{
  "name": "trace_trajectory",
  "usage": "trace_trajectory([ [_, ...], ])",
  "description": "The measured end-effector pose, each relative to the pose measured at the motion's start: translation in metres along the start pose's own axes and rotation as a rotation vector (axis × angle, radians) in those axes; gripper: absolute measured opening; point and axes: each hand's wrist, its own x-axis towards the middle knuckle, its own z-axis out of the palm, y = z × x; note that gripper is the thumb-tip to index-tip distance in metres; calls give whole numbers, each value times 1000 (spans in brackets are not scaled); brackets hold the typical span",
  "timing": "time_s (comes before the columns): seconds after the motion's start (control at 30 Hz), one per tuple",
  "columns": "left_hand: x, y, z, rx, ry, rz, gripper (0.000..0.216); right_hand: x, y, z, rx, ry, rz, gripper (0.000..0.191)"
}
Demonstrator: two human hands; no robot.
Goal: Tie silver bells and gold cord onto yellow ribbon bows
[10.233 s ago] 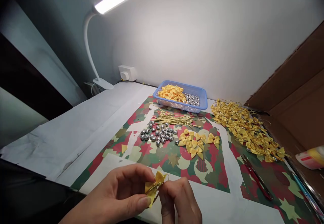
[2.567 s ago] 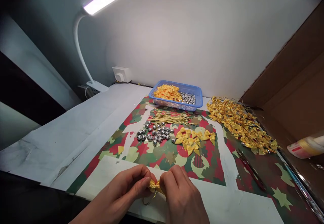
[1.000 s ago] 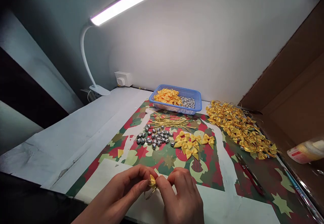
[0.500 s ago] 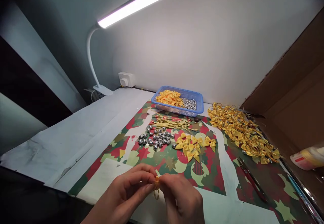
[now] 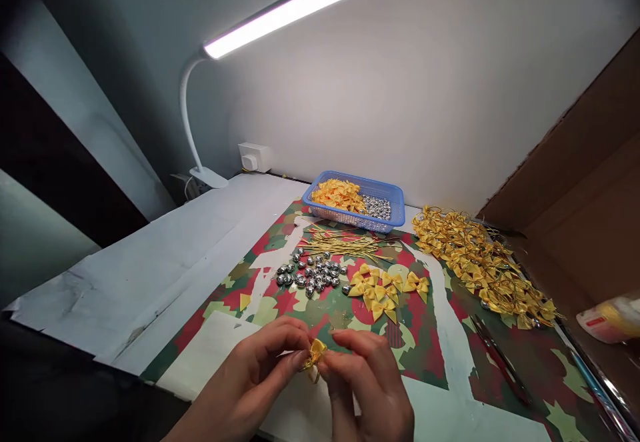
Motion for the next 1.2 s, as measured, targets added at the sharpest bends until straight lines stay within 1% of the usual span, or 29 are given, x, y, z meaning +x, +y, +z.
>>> trace_trajectory([
  [0.07, 0, 0, 0, 3, -8, -20, 21, 2, -4, -2, 150, 22, 227, 13],
  [0.17, 1, -2, 1, 5, -15, -38, 22, 4, -6, -1, 534, -11, 591, 27],
  [0.2, 2, -2, 2, 1, -17, -38, 22, 5, -5, 1, 632, -22, 666, 30],
  [0.23, 3, -3, 2, -6, -17, -33, 22, 6, -4, 3, 673, -33, 700, 32],
  [0.3, 5, -3, 1, -22, -22, -16, 20, 7, 2, 6, 600, -51, 667, 31],
  [0.43, 5, -5, -2, -16, -34, 16, 19, 6, 14, 9, 308, -81, 477, 25],
  [0.6, 4, -10, -6, -106, -35, -42, 20, 1, 17, 11, 157, -86, 307, 21],
  [0.73, 4, -9, -8, -116, -47, -65, 21, 1, 16, 12, 79, -75, 220, 17],
  [0.83, 7, -4, -10, -85, -58, -63, 20, 2, 17, 11, 55, -74, 204, 18],
  [0.93, 9, -2, -12, -31, -34, -38, 22, 4, 18, 9, 84, -97, 236, 14],
  [1.07, 7, -3, -12, 5, 0, -11, 23, 7, 16, 4, 291, -115, 336, 20],
  [1.13, 5, -6, -11, 9, 12, 5, 21, 9, 15, 0, 319, -153, 307, 13],
  [1.2, 4, -8, -10, -28, -2, -2, 19, 11, 14, -3, 266, -203, 241, 19],
])
